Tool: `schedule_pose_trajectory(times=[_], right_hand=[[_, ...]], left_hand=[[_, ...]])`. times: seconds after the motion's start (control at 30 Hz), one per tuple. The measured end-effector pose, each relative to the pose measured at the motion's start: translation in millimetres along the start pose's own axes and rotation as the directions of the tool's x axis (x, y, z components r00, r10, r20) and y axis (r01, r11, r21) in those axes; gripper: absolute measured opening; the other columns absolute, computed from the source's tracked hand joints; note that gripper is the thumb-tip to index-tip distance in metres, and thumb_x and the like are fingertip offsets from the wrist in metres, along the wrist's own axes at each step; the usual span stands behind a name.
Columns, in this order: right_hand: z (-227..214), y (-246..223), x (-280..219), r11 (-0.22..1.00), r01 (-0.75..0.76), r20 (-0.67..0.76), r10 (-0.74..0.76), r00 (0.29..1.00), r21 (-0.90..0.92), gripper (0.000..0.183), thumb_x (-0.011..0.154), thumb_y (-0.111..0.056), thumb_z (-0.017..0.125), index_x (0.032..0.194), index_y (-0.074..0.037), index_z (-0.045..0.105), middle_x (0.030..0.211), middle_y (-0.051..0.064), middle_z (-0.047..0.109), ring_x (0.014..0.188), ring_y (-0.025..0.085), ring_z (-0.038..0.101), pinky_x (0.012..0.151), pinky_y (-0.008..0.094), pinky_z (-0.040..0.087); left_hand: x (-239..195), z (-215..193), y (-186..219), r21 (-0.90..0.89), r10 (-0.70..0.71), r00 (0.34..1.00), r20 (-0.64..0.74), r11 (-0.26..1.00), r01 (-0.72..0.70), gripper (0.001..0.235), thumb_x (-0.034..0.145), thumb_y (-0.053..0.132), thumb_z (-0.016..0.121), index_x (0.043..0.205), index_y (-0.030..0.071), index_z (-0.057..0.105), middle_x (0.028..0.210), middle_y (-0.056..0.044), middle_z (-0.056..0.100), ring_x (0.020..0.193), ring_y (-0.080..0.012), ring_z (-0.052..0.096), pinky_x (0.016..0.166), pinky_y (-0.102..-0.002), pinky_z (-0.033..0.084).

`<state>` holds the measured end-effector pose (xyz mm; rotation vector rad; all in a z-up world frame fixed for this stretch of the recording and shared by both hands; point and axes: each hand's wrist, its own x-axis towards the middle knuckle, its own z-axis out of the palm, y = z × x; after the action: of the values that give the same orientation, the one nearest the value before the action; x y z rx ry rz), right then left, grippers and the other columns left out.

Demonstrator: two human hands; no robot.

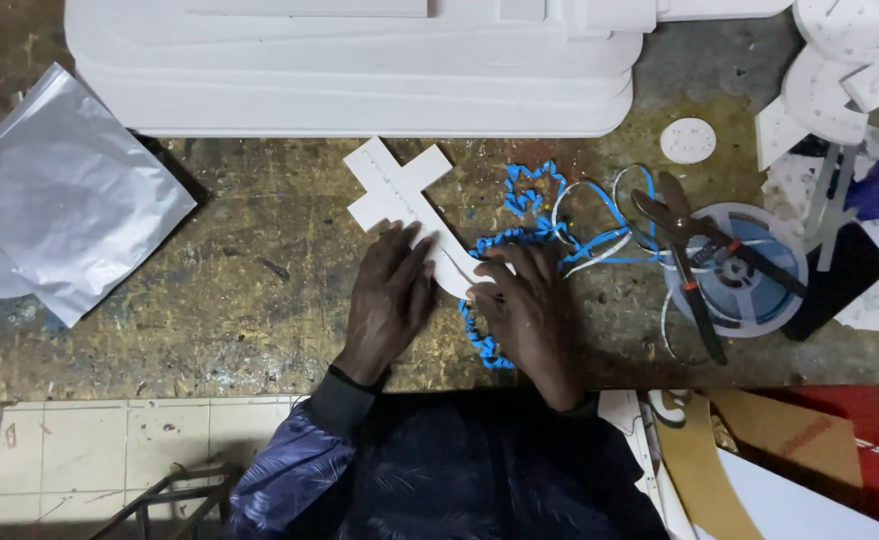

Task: Applying flexible LED light strips to the back of foam sign letters by cutting them to size and adhering them.

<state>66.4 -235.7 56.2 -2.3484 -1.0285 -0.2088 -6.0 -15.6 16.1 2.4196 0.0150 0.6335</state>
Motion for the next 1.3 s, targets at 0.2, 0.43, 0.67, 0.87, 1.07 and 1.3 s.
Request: schedule_pose_trajectory(times=[0.2,0.43,0.67,0.87,1.07,1.3], right_hand=[[-6,5,-10,0.996,-0.085,0.12,0.089,0.989,-0.035,0.016,0.106,-0.028,0.083,0.109,-0.014,0.075,0.132,0.006,0.066,0.132,0.035,0.066,0.092,0.05,0.056],[-21,2,-7,0.999,-0.048,0.157,0.048,0.986,-0.007,0.011,0.107,-0.027,0.082,0.111,-0.02,0.074,0.12,0.002,0.068,0.123,0.031,0.07,0.097,0.045,0.057],[-11,17,-17,0.995,-0.04,0.147,0.026,0.989,0.094,0.006,0.11,-0.02,0.075,0.115,-0.02,0.076,0.121,0.005,0.073,0.121,0.035,0.073,0.098,0.05,0.056],[-7,25,-12,0.981,-0.041,0.146,0.012,0.989,0.192,0.011,0.111,-0.013,0.07,0.12,-0.013,0.076,0.098,0.009,0.073,0.099,0.04,0.075,0.087,0.049,0.06],[-6,38,2,0.98,-0.069,0.178,0.035,0.983,0.188,0.026,0.109,-0.009,0.072,0.134,-0.012,0.074,0.094,0.008,0.076,0.091,0.033,0.078,0.081,0.049,0.064],[2,41,9,0.999,0.031,0.185,-0.036,0.982,0.029,0.006,0.104,-0.022,0.079,0.102,-0.02,0.074,0.079,0.001,0.065,0.081,0.03,0.072,0.077,0.045,0.058]], left_hand=[[-5,6,-8,0.048,0.105,0.993,0.045,0.993,-0.107,0.036,0.114,0.03,0.066,0.142,0.012,0.082,0.16,-0.017,0.07,0.156,-0.0471,0.056,0.133,-0.055,0.04],[-9,1,8,0.077,0.128,0.984,0.124,0.987,-0.138,0.04,0.11,0.024,0.065,0.145,0.013,0.081,0.168,-0.02,0.061,0.158,-0.0542,0.05,0.128,-0.069,0.04],[-12,10,17,0.106,0.134,0.982,0.134,0.983,-0.149,0.042,0.108,0.028,0.068,0.145,0.01,0.079,0.164,-0.021,0.065,0.156,-0.0486,0.055,0.128,-0.061,0.043],[-15,13,17,0.153,0.15,0.979,0.14,0.973,-0.171,0.044,0.106,0.028,0.067,0.143,0.008,0.078,0.153,-0.017,0.07,0.155,-0.0436,0.057,0.128,-0.058,0.042],[-23,21,7,0.078,0.181,0.97,0.163,0.978,-0.195,0.047,0.108,0.023,0.063,0.153,0.013,0.073,0.155,-0.015,0.069,0.155,-0.0399,0.058,0.135,-0.06,0.033],[-16,9,16,0.094,0.237,0.957,0.165,0.962,-0.255,0.047,0.102,0.018,0.068,0.147,0.009,0.076,0.15,-0.02,0.069,0.151,-0.0449,0.06,0.127,-0.062,0.043]])
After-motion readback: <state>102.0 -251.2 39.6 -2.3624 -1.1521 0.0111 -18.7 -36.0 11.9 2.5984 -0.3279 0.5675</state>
